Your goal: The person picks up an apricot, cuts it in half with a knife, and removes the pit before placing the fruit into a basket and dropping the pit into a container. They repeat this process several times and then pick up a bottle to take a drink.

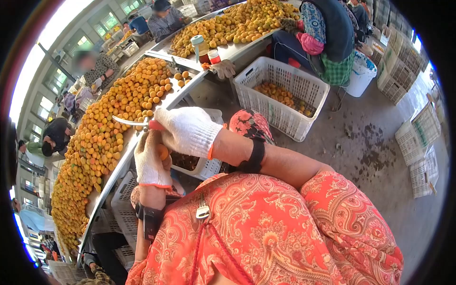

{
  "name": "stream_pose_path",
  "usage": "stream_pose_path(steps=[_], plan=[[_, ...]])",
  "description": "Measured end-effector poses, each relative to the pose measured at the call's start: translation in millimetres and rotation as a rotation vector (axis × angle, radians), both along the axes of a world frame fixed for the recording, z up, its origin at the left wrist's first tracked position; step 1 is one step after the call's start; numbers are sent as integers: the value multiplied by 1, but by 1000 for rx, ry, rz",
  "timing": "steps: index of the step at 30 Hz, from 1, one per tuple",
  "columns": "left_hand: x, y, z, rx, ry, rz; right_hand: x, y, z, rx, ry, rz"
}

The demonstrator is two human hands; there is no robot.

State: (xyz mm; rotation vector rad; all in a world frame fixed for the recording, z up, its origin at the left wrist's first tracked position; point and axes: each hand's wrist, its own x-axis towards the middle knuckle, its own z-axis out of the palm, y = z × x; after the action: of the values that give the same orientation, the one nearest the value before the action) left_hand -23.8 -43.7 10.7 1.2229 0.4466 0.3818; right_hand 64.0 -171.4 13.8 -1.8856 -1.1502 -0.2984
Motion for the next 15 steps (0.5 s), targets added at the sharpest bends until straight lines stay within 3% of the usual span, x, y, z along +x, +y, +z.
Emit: stream_pose_path(steps=[2, 6, 11, 15], plan=[[0, 0, -3, 152, -36, -41, 1, 0, 1, -37, -1, -31], [-3, 4, -1, 95, -49, -47, 3, 4, -7, 70, -1, -30], [-3, 25, -1, -235, 13, 9, 17, 9, -19, 213, 85, -86], [-13, 44, -3, -325, -53, 45, 47, 15, -65, 26, 101, -175]])
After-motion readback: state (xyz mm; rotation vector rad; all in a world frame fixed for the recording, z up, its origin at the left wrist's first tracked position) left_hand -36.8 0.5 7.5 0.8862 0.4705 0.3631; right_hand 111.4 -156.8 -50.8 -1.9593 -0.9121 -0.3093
